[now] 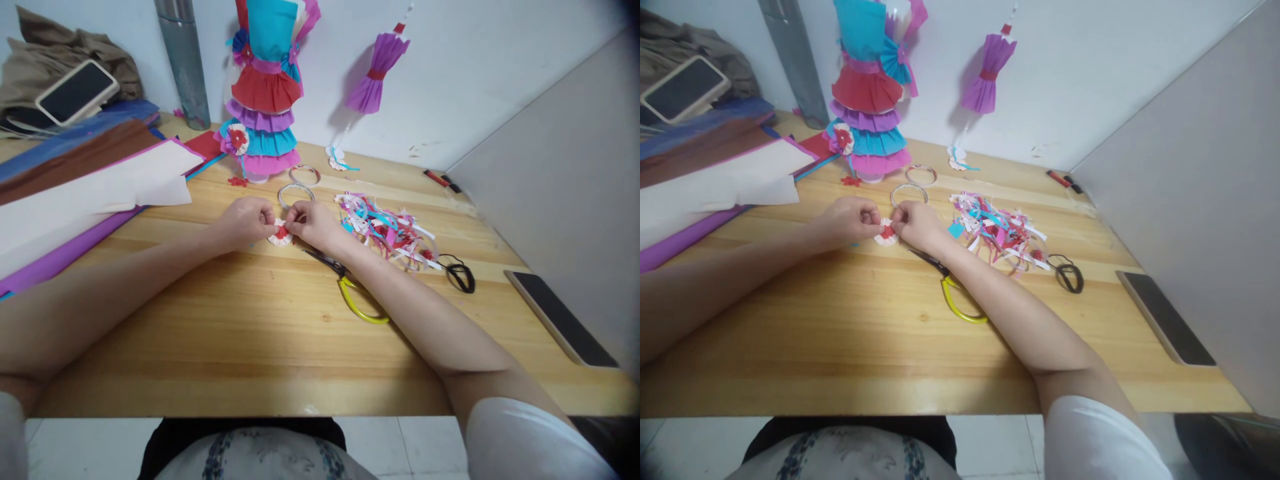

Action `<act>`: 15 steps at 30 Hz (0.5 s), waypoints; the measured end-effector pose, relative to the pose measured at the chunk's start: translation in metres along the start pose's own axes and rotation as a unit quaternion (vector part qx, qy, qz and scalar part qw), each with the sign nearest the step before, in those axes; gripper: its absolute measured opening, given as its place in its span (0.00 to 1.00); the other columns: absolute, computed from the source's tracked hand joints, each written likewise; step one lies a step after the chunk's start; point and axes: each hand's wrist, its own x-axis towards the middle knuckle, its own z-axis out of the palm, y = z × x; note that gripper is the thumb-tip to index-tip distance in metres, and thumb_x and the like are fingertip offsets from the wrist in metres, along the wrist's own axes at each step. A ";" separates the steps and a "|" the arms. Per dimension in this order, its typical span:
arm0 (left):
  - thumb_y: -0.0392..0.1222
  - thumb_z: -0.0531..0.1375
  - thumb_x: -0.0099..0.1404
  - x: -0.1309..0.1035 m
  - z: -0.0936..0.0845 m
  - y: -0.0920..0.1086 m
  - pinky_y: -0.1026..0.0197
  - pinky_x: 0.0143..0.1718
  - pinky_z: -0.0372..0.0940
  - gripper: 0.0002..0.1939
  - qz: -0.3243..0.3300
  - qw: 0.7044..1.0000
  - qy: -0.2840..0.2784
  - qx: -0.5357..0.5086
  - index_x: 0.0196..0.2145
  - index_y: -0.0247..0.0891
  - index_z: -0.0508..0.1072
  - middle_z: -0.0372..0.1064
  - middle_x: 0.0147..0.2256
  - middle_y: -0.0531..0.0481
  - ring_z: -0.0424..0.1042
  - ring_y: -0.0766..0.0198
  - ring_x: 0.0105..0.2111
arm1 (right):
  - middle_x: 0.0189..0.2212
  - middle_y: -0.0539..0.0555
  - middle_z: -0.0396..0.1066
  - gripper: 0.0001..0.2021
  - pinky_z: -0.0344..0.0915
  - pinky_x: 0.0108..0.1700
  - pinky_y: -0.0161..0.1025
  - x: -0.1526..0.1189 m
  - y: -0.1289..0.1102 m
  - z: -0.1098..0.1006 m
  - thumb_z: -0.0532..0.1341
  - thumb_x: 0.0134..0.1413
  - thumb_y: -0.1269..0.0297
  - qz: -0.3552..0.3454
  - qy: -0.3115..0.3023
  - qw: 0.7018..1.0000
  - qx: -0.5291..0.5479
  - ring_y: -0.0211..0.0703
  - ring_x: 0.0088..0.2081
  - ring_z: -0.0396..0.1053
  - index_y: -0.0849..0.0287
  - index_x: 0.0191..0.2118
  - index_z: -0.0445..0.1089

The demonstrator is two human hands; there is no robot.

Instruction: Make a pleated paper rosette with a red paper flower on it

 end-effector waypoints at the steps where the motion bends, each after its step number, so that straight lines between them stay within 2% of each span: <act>1: 0.38 0.64 0.49 0.000 0.000 0.001 0.62 0.28 0.53 0.07 -0.004 1.000 0.000 -0.003 0.18 0.39 0.69 0.63 0.18 0.54 0.62 0.64 0.25 | 0.23 0.51 0.71 0.02 0.62 0.32 0.38 0.000 0.001 0.001 0.61 0.48 0.72 0.001 0.003 1.000 0.018 0.41 0.27 0.68 0.59 0.28 0.67; 8: 0.40 0.63 0.52 -0.001 -0.003 0.002 0.62 0.27 0.53 0.06 -0.028 0.999 -0.025 0.010 0.21 0.38 0.71 0.64 0.19 0.53 0.62 0.65 0.24 | 0.20 0.47 0.65 0.07 0.56 0.24 0.35 0.001 0.005 0.003 0.61 0.41 0.74 0.011 0.001 0.981 0.192 0.36 0.21 0.60 0.58 0.30 0.66; 13: 0.37 0.64 0.51 -0.002 -0.009 0.012 0.65 0.25 0.54 0.04 -0.093 0.991 -0.018 -0.090 0.22 0.37 0.72 0.68 0.21 0.53 0.63 0.68 0.22 | 0.19 0.45 0.63 0.08 0.51 0.21 0.33 -0.002 0.002 0.001 0.63 0.40 0.70 0.025 0.008 0.954 0.298 0.33 0.18 0.55 0.58 0.31 0.66; 15: 0.36 0.62 0.53 -0.003 -0.012 0.017 0.66 0.23 0.53 0.04 -0.134 0.982 0.004 -0.130 0.22 0.37 0.71 0.65 0.19 0.55 0.60 0.70 0.20 | 0.21 0.46 0.65 0.09 0.54 0.23 0.33 -0.002 0.001 0.000 0.64 0.41 0.69 0.012 0.023 0.951 0.309 0.33 0.20 0.57 0.58 0.32 0.66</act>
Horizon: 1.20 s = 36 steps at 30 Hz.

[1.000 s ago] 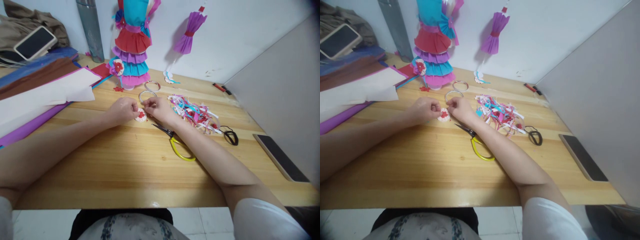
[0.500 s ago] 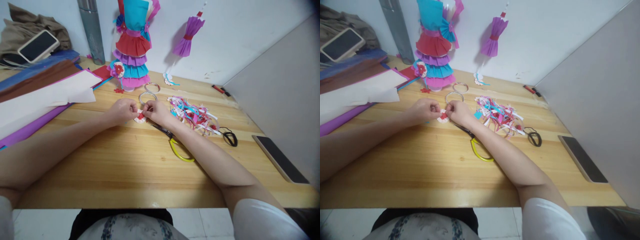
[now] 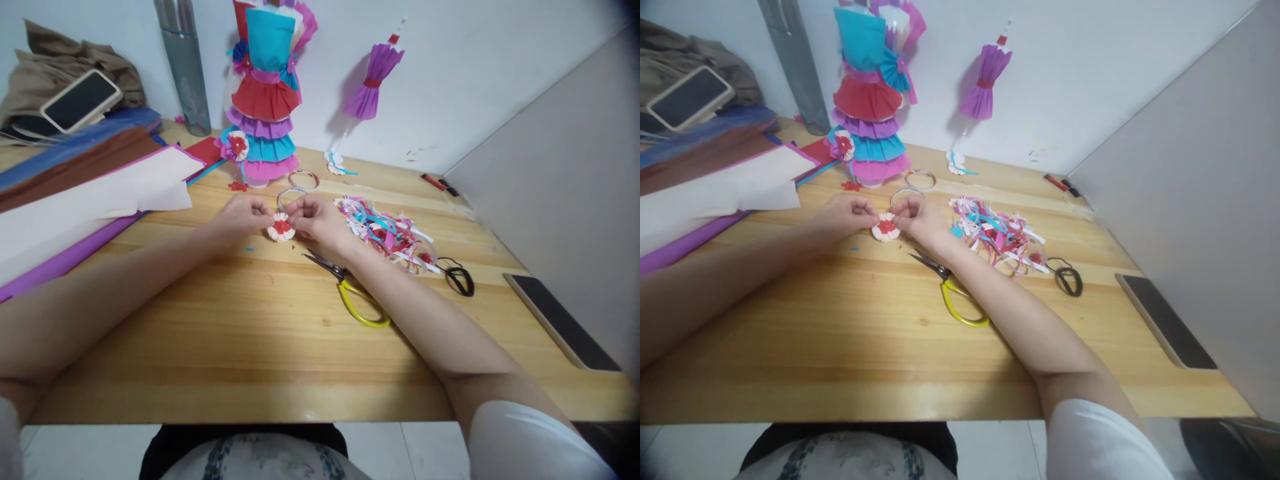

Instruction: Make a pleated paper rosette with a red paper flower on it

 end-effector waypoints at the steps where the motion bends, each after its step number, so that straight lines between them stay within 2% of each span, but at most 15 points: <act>1: 0.37 0.62 0.54 -0.001 -0.001 0.002 0.66 0.22 0.52 0.04 -0.011 1.000 0.016 -0.021 0.23 0.37 0.70 0.62 0.17 0.56 0.58 0.70 0.18 | 0.22 0.47 0.66 0.09 0.56 0.24 0.34 0.000 0.000 0.000 0.64 0.41 0.69 -0.016 0.007 1.000 0.000 0.34 0.21 0.60 0.58 0.33 0.67; 3: 0.41 0.61 0.56 -0.001 -0.003 0.004 0.65 0.20 0.51 0.06 -0.023 0.997 0.045 -0.066 0.25 0.37 0.70 0.58 0.15 0.57 0.56 0.70 0.17 | 0.24 0.48 0.67 0.09 0.60 0.27 0.35 0.000 -0.002 0.000 0.64 0.42 0.68 -0.058 0.027 0.998 -0.010 0.36 0.24 0.63 0.58 0.33 0.67; 4: 0.43 0.61 0.57 -0.001 -0.003 0.005 0.65 0.21 0.52 0.07 -0.021 0.994 0.042 -0.094 0.27 0.37 0.71 0.60 0.17 0.56 0.58 0.69 0.18 | 0.24 0.48 0.67 0.08 0.61 0.28 0.36 0.000 -0.003 0.000 0.63 0.43 0.67 -0.078 0.040 0.996 -0.020 0.37 0.25 0.64 0.58 0.34 0.67; 7: 0.45 0.65 0.55 -0.001 -0.002 0.005 0.64 0.29 0.63 0.14 0.005 0.980 -0.043 -0.193 0.37 0.36 0.74 0.72 0.28 0.51 0.70 0.65 0.29 | 0.24 0.47 0.65 0.06 0.62 0.30 0.37 -0.003 -0.008 0.000 0.61 0.47 0.67 -0.121 0.075 0.986 -0.085 0.38 0.25 0.63 0.57 0.34 0.67; 9: 0.41 0.67 0.52 -0.003 0.000 0.006 0.63 0.36 0.66 0.22 0.015 0.963 -0.090 -0.254 0.45 0.36 0.73 0.76 0.33 0.50 0.74 0.63 0.34 | 0.24 0.48 0.64 0.06 0.63 0.31 0.39 -0.006 -0.013 0.001 0.60 0.48 0.67 -0.139 0.090 0.978 -0.128 0.39 0.26 0.63 0.57 0.35 0.67; 13: 0.30 0.66 0.52 -0.007 0.006 0.007 0.62 0.39 0.66 0.30 0.013 0.944 -0.078 -0.320 0.53 0.35 0.68 0.77 0.32 0.52 0.75 0.65 0.32 | 0.27 0.50 0.65 0.07 0.65 0.34 0.41 -0.013 -0.021 0.003 0.59 0.51 0.66 -0.145 0.098 0.970 -0.166 0.42 0.28 0.64 0.56 0.38 0.67; 19: 0.26 0.65 0.51 -0.008 0.007 0.005 0.59 0.41 0.68 0.30 0.025 0.940 -0.062 -0.334 0.53 0.34 0.69 0.79 0.32 0.50 0.76 0.64 0.32 | 0.31 0.52 0.68 0.08 0.66 0.35 0.41 -0.017 -0.025 0.004 0.60 0.54 0.63 -0.125 0.101 0.967 -0.198 0.42 0.31 0.66 0.56 0.40 0.68; 24: 0.27 0.65 0.50 -0.008 0.007 0.007 0.57 0.44 0.68 0.31 0.027 0.946 -0.054 -0.317 0.53 0.32 0.68 0.79 0.34 0.49 0.77 0.63 0.34 | 0.36 0.53 0.69 0.14 0.66 0.32 0.37 -0.018 -0.027 0.002 0.59 0.53 0.60 -0.135 0.063 0.982 -0.118 0.39 0.31 0.68 0.58 0.45 0.66; 30: 0.27 0.65 0.50 -0.005 0.005 0.004 0.57 0.43 0.69 0.32 0.023 0.953 -0.073 -0.293 0.53 0.35 0.67 0.79 0.36 0.49 0.77 0.62 0.35 | 0.38 0.54 0.69 0.24 0.68 0.34 0.37 -0.020 -0.030 0.006 0.61 0.44 0.71 -0.127 0.029 0.988 -0.083 0.41 0.35 0.70 0.59 0.51 0.62; 36: 0.29 0.67 0.48 -0.006 0.006 0.003 0.57 0.42 0.69 0.35 0.037 0.954 -0.083 -0.287 0.55 0.32 0.65 0.79 0.36 0.48 0.77 0.60 0.36 | 0.37 0.53 0.70 0.26 0.70 0.36 0.39 -0.019 -0.033 0.007 0.61 0.44 0.72 -0.085 0.035 0.987 -0.131 0.43 0.35 0.70 0.55 0.53 0.63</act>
